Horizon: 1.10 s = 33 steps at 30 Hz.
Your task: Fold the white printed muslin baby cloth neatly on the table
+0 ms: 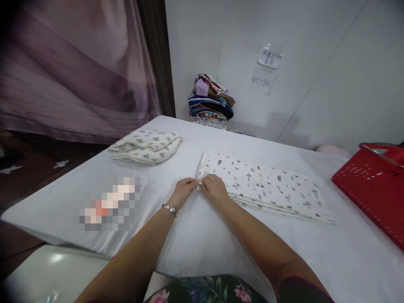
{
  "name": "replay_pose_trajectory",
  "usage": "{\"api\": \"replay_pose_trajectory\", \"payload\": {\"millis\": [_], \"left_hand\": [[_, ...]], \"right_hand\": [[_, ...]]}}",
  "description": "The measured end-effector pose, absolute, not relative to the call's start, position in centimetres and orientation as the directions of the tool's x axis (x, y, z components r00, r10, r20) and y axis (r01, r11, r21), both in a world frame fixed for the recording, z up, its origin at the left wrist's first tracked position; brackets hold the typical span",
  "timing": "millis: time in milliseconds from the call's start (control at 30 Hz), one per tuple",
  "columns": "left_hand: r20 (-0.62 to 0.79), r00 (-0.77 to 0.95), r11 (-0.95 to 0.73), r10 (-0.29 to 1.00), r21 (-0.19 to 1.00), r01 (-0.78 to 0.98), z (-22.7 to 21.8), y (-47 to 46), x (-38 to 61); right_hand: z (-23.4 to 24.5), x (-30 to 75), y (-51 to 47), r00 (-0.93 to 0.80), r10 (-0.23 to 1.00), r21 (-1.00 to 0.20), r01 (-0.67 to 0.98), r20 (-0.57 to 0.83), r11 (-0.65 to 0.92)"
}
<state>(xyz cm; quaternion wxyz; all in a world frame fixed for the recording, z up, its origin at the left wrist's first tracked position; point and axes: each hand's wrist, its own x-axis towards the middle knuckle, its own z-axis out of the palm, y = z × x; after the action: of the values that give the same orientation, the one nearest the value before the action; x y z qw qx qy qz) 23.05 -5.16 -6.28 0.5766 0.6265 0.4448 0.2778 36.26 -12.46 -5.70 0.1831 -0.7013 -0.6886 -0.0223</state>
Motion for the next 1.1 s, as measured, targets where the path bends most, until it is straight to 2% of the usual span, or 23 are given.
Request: {"api": "replay_pose_trajectory", "payload": {"millis": [133, 233, 333, 400, 467, 533, 633, 833, 1100], "left_hand": [[-0.082, 0.460, -0.088, 0.884, 0.937, 0.337, -6.2, -4.9, 22.3], [-0.065, 0.453, -0.204, 0.889, 0.829, 0.520, -6.5, -5.2, 21.9], [-0.031, 0.477, -0.315, 0.879, 0.711, 0.628, -6.7, -5.9, 22.1], [-0.006, 0.487, -0.347, 0.873, 0.695, 0.630, -6.8, -6.2, 22.4], [-0.021, 0.484, -0.305, 0.875, 0.752, 0.584, -6.7, -6.3, 22.7], [-0.076, 0.463, -0.179, 0.883, 0.857, 0.483, -6.6, -6.2, 23.0], [-0.130, 0.443, -0.020, 0.887, 0.948, 0.319, -6.5, -6.1, 23.2], [-0.102, 0.435, -0.003, 0.895, 0.973, 0.232, -6.6, -6.2, 23.3], [-0.182, 0.451, 0.096, 0.874, 0.974, 0.205, -6.6, -6.1, 23.1]], "right_hand": [[-5.0, 37.7, -12.3, 0.070, 0.942, -0.265, 0.964, 0.327, 0.020], [-3.9, 39.0, -12.3, 0.121, 0.926, -0.281, 0.960, 0.358, -0.017], [-2.8, 39.8, -12.4, 0.126, 0.926, -0.237, 0.971, 0.357, -0.040], [-2.4, 39.9, -12.4, 0.088, 0.933, -0.171, 0.985, 0.348, -0.029], [-2.3, 39.6, -12.4, 0.037, 0.946, -0.103, 0.995, 0.321, -0.003], [-2.5, 39.0, -12.5, -0.011, 0.961, -0.053, 0.998, 0.276, 0.027], [-2.9, 37.8, -12.6, -0.045, 0.976, -0.035, 0.998, 0.213, 0.054], [-4.0, 36.5, -12.7, -0.034, 0.969, -0.113, 0.992, 0.246, 0.064], [-5.2, 36.0, -12.8, 0.028, 0.952, -0.158, 0.987, 0.304, 0.022]]}}
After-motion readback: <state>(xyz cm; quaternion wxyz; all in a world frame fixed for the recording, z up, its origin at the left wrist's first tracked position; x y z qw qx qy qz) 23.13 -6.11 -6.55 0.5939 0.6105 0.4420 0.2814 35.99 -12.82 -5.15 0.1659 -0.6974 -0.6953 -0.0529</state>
